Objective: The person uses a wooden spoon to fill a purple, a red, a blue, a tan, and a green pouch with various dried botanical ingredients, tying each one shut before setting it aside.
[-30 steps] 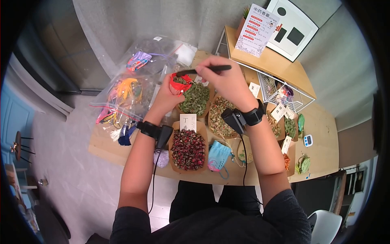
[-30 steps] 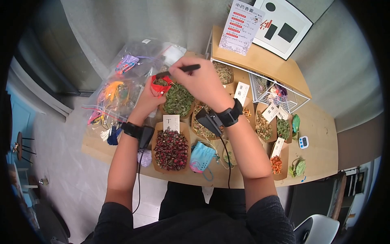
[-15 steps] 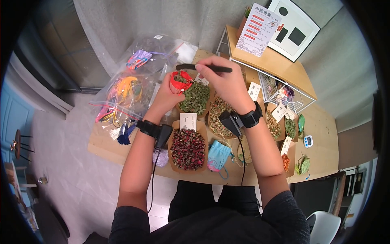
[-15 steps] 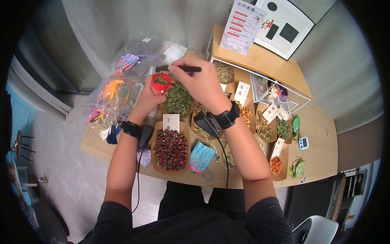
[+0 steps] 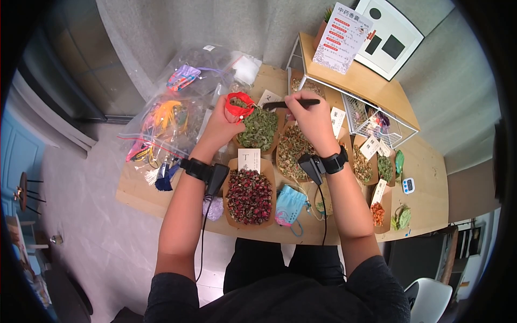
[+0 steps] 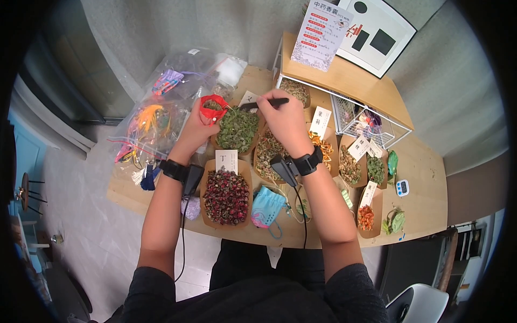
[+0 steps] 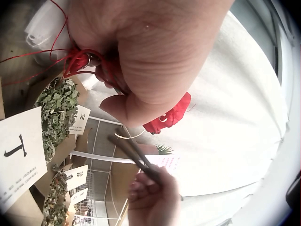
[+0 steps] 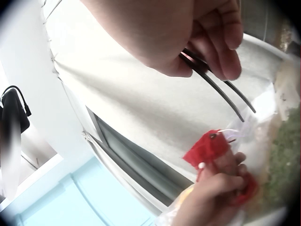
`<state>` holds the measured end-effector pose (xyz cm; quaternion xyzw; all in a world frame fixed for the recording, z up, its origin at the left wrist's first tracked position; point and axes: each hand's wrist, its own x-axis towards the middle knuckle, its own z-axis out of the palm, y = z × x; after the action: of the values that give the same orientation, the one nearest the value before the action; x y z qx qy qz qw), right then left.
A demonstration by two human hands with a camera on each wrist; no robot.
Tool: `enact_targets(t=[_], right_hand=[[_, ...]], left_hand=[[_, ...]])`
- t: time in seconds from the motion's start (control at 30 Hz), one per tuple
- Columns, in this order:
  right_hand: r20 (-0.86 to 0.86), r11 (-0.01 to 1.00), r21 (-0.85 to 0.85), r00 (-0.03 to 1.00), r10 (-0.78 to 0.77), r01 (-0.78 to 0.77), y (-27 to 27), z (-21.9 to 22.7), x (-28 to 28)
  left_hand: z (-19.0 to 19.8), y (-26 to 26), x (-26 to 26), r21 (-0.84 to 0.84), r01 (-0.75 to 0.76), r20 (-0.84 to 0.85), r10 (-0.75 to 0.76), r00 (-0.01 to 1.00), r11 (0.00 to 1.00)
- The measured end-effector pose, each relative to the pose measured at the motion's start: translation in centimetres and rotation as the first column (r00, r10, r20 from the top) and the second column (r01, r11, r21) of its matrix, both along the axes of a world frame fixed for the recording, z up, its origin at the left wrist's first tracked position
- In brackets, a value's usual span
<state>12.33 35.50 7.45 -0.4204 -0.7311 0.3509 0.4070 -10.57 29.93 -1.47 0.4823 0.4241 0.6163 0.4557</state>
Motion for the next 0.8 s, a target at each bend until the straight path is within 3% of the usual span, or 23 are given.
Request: enact_targets(t=[0.13,0.2,0.43,0.53,0.63,0.8], right_hand=[[0.102,0.992,-0.109,0.994,-0.046,0.057,0.3,-2.8,1.2],[0.126,0.990,-0.129,0.991,-0.048,0.064,0.4,-3.7,1.3],[-0.049,0.918,-0.396,0.999,0.004,-0.023,0.2,-3.6,-0.1],[-0.130,0.904,-0.410,0.989,0.071,-0.119,0.2,-3.9,-0.6],[-0.091,0.931,-0.329,0.987,0.133,-0.156,-0.1,-4.4,-1.2],[0.043,0.989,-0.140,0.997,0.059,-0.052,-0.1,-3.7,-0.5]], left_hand=[[1.1,-0.7,0.3,-0.044,-0.048,-0.079,0.045,0.996,0.998],[1.1,-0.8,0.4,-0.036,-0.033,-0.041,0.031,0.999,0.999],[0.4,-0.3,0.2,-0.019,-0.014,-0.021,0.014,1.000,1.000],[0.5,-0.3,0.3,0.023,0.000,0.000,0.000,1.000,1.000],[0.8,-0.5,0.4,-0.009,0.014,0.024,-0.013,1.000,1.000],[0.4,-0.2,0.2,0.012,0.006,0.015,-0.006,1.000,1.000]])
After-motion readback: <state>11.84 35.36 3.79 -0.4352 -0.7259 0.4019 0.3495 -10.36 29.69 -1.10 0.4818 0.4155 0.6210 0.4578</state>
